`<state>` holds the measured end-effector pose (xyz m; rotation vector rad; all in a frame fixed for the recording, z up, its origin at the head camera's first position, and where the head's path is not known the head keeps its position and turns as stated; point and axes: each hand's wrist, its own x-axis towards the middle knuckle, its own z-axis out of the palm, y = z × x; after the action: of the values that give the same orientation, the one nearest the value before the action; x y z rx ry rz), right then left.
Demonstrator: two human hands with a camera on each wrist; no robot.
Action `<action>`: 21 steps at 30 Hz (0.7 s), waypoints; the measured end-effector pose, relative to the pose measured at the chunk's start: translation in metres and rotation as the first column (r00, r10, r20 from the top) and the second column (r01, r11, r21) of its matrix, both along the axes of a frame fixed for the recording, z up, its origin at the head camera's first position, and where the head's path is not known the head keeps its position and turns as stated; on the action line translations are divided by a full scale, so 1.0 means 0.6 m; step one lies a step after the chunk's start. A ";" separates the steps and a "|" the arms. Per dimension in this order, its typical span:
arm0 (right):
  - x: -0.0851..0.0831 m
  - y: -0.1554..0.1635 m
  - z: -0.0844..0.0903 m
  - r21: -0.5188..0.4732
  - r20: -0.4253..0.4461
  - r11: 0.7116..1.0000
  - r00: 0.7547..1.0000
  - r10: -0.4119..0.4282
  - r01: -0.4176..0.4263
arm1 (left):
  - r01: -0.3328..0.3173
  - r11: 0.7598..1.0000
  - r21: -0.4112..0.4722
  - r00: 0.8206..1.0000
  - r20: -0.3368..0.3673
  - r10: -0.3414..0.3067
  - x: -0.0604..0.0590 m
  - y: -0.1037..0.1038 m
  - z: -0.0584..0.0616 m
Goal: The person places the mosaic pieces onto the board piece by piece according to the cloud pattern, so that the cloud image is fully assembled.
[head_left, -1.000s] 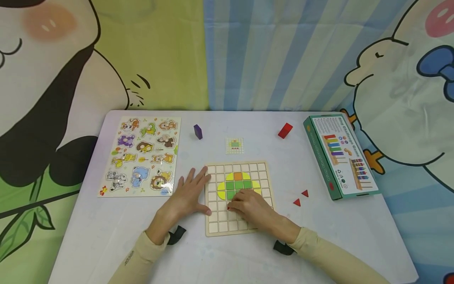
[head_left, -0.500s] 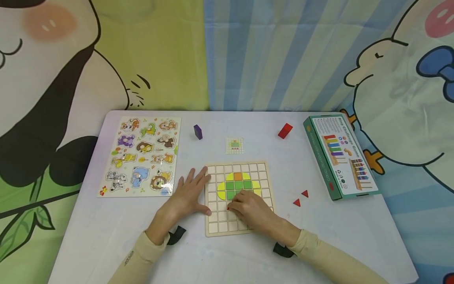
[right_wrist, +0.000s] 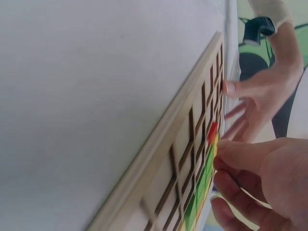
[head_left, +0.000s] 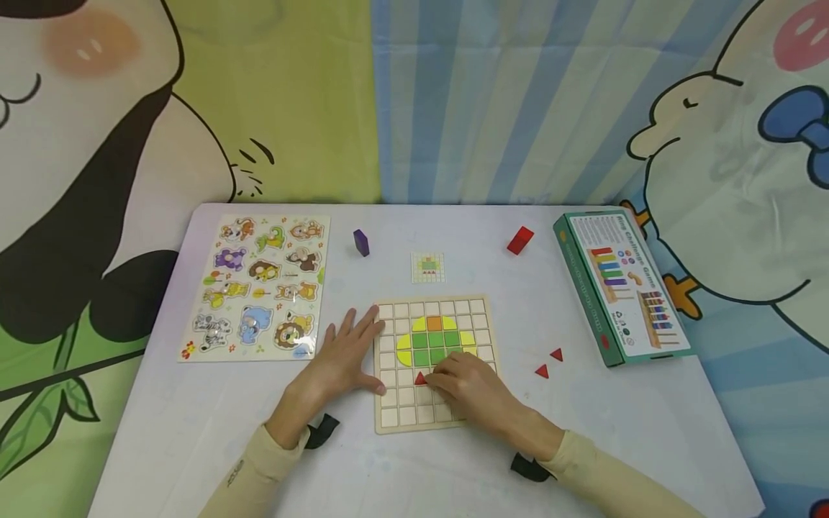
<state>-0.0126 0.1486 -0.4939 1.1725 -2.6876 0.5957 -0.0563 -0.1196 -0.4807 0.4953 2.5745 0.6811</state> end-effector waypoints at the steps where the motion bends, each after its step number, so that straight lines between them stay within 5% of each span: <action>1: 0.001 0.008 0.001 -0.010 0.003 1.000 1.000 -0.013 0.013 | -0.001 1.000 0.003 1.000 0.002 0.001 0.000 0.000 0.000; 8: 0.006 0.094 0.009 -0.049 -0.025 0.986 0.986 -0.163 0.161 | -0.002 1.000 0.007 1.000 0.012 0.002 0.001 -0.001 -0.003; 21: 0.038 0.219 0.003 0.037 -0.072 0.907 0.907 -0.415 0.419 | -0.008 1.000 0.001 1.000 0.013 0.008 0.003 0.000 -0.003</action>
<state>0.0103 0.2801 -0.4920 0.5750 -2.7861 0.4129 -0.0547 -0.1197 -0.4826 0.4799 2.5650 0.6861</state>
